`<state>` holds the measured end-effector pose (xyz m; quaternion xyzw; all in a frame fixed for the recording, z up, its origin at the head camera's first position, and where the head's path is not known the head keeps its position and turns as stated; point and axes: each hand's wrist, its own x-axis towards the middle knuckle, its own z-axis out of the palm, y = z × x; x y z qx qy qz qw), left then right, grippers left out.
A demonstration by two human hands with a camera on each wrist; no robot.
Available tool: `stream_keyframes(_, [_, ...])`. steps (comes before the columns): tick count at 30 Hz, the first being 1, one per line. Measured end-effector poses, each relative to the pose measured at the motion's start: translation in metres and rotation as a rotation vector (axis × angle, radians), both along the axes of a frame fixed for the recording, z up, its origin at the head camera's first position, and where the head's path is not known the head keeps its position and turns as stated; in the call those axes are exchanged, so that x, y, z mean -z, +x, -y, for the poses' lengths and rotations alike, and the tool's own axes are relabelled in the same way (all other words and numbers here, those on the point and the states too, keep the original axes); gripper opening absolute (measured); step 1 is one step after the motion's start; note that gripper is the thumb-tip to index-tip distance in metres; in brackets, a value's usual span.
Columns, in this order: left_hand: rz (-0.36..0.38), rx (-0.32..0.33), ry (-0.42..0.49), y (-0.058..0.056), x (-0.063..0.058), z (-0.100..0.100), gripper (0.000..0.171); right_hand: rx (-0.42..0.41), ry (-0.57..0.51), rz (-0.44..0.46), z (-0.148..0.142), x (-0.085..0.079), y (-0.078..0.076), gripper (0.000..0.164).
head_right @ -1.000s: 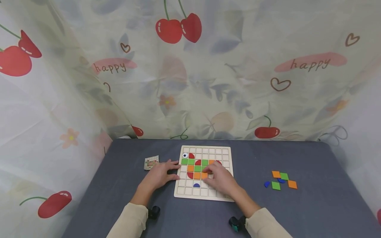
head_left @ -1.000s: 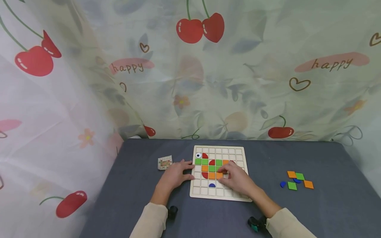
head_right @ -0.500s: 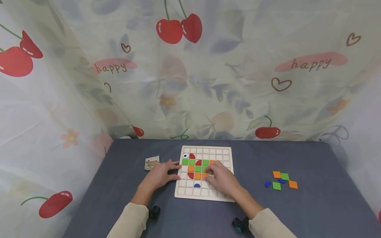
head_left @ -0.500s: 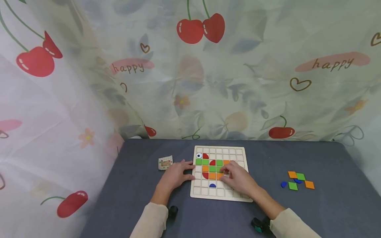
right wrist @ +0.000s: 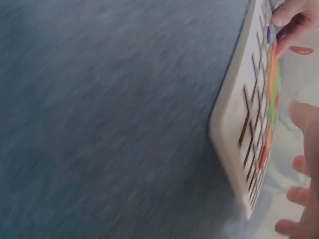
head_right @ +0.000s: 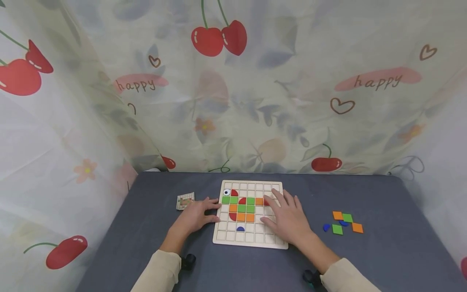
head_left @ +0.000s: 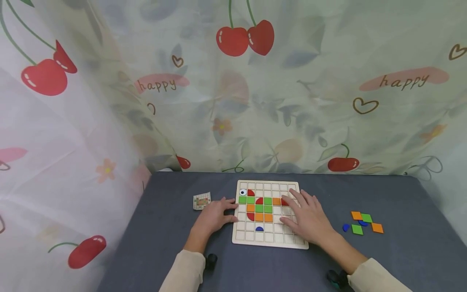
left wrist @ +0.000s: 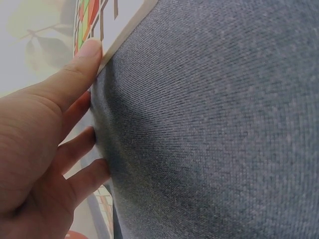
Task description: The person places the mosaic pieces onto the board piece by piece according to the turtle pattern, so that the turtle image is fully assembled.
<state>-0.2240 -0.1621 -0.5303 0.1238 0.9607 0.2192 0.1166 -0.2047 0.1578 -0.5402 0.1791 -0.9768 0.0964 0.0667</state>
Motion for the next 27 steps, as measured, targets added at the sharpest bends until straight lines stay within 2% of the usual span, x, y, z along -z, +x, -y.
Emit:
stream_keyframes(4, [0.001, -0.006, 0.002, 0.000, 0.000, 0.000, 0.057, 0.038, 0.026, 0.036, -0.016, 0.003, 0.004, 0.078])
stream_keyframes(9, [-0.010, 0.002, -0.008, 0.000, 0.000, -0.001, 0.057, 0.065, 0.008, 0.052, -0.036, 0.005, 0.009, 0.084])
stream_keyframes(18, [-0.007, 0.007, 0.005, -0.001, 0.001, 0.001, 0.056, 0.129, 0.011, 0.066, -0.078, 0.010, 0.013, 0.086])
stream_keyframes(27, [0.018, -0.006, 0.006, 0.000, -0.002, -0.001, 0.055, 0.166, 0.006, 0.090, -0.109, 0.008, 0.020, 0.086])
